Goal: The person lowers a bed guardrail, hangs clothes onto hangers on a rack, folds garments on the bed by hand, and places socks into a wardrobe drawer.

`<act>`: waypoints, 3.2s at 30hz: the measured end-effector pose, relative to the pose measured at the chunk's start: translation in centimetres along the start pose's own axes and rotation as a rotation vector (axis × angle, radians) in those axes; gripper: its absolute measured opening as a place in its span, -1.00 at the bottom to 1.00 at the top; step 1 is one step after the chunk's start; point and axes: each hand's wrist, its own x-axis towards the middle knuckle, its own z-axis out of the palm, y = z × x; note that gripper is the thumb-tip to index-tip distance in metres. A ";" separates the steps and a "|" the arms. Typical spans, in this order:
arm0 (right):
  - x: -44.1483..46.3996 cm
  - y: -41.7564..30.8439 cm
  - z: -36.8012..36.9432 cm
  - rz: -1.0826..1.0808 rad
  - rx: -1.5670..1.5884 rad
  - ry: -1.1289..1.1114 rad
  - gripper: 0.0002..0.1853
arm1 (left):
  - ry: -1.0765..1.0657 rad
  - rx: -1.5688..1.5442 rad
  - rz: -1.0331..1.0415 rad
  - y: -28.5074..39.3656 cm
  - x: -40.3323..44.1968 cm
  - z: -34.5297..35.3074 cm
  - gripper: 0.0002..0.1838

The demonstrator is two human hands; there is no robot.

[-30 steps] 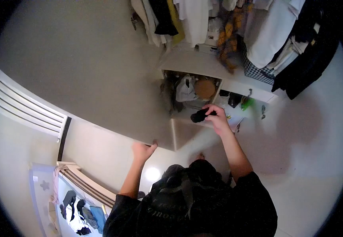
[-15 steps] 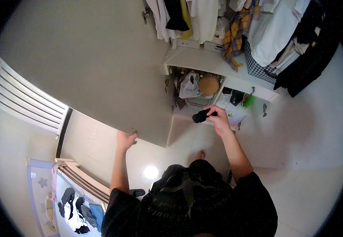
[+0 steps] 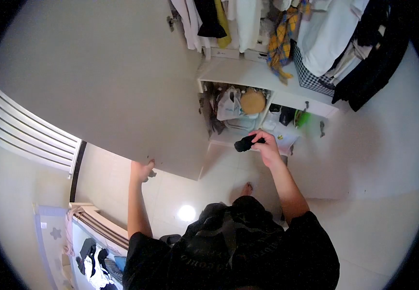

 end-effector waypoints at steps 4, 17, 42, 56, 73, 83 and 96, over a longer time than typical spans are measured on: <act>-0.1 0.1 -0.1 -0.004 -0.051 0.025 -0.76 | 0.066 -0.094 -0.027 -0.5 -0.7 0.8 -0.60; 2.9 -1.5 -2.9 0.106 0.063 0.106 -0.56 | 0.101 -0.380 -0.380 -9.6 -6.1 16.4 -0.02; 18.0 2.0 -8.7 0.274 0.041 -0.146 -0.59 | -0.716 -0.612 -0.098 20.3 15.7 32.4 -0.58; 24.8 12.1 -4.9 0.488 0.211 0.099 -0.58 | -0.454 -0.356 -0.155 10.6 24.5 32.0 -0.70; 31.6 17.9 2.0 0.471 0.461 0.250 -0.79 | -0.447 -0.823 -0.406 9.9 29.3 28.4 -0.79; 22.8 18.3 -0.7 0.329 0.189 0.283 -0.67 | -0.496 -0.711 -0.313 8.5 31.3 29.9 -0.69; 16.8 18.7 -2.6 0.398 0.455 0.390 -0.11 | -0.748 0.094 0.456 12.4 31.4 35.4 -0.47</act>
